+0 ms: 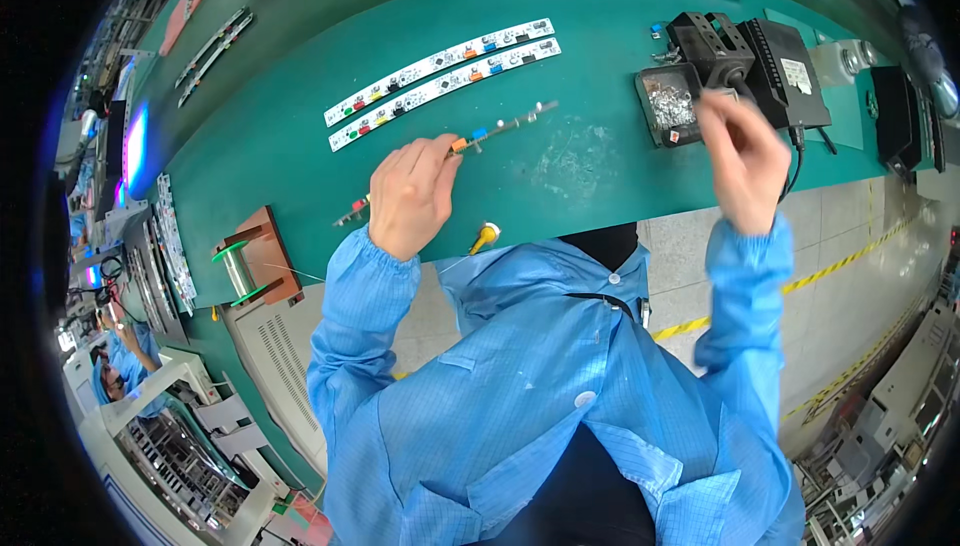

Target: The person attaches components onto circuit board strips by hand and solders them using a soldering iron and solder wire. The person then turns the circuit boards over, places them on the table, and collects more strips to solder.

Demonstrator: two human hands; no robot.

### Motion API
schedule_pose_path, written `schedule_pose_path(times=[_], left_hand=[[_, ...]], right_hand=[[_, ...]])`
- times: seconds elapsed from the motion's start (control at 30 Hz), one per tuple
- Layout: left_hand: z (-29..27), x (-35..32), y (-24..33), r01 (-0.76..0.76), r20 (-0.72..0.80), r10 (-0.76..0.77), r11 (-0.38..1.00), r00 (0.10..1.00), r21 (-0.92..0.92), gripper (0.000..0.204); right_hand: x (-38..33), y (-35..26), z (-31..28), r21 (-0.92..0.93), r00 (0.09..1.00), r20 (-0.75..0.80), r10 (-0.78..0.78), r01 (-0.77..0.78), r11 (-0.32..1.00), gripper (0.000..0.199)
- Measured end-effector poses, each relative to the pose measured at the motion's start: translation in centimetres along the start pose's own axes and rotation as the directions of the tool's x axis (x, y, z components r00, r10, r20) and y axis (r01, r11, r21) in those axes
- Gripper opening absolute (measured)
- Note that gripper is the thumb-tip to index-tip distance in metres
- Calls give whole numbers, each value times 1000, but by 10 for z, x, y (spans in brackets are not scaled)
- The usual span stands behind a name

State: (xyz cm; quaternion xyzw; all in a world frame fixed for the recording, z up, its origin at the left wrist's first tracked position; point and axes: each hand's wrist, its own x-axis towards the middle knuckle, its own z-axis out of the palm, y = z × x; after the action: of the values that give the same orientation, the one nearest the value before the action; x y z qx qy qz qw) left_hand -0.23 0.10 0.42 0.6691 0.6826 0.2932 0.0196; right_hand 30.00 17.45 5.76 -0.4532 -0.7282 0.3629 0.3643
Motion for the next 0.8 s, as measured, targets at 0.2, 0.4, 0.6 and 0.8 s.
schedule_pose_path(times=[0.2, 0.4, 0.6, 0.8], left_hand=[[-5, 1, 4, 59, 32, -58, 998, 998, -22, 18], [2, -14, 0, 142, 102, -137, 989, 985, -43, 19], [-5, -10, 2, 242, 194, -228, 969, 954, -51, 22], [3, -7, 1, 205, 196, -189, 976, 962, -66, 26]], right_hand=[[126, -7, 36, -701, 800, 598, -43, 548, 456, 23], [148, 14, 64, -696, 648, 718, 254, 678, 237, 22], [147, 6, 70, -689, 646, 725, 238, 683, 244, 18], [146, -14, 65, -658, 687, 721, 90, 637, 402, 17]])
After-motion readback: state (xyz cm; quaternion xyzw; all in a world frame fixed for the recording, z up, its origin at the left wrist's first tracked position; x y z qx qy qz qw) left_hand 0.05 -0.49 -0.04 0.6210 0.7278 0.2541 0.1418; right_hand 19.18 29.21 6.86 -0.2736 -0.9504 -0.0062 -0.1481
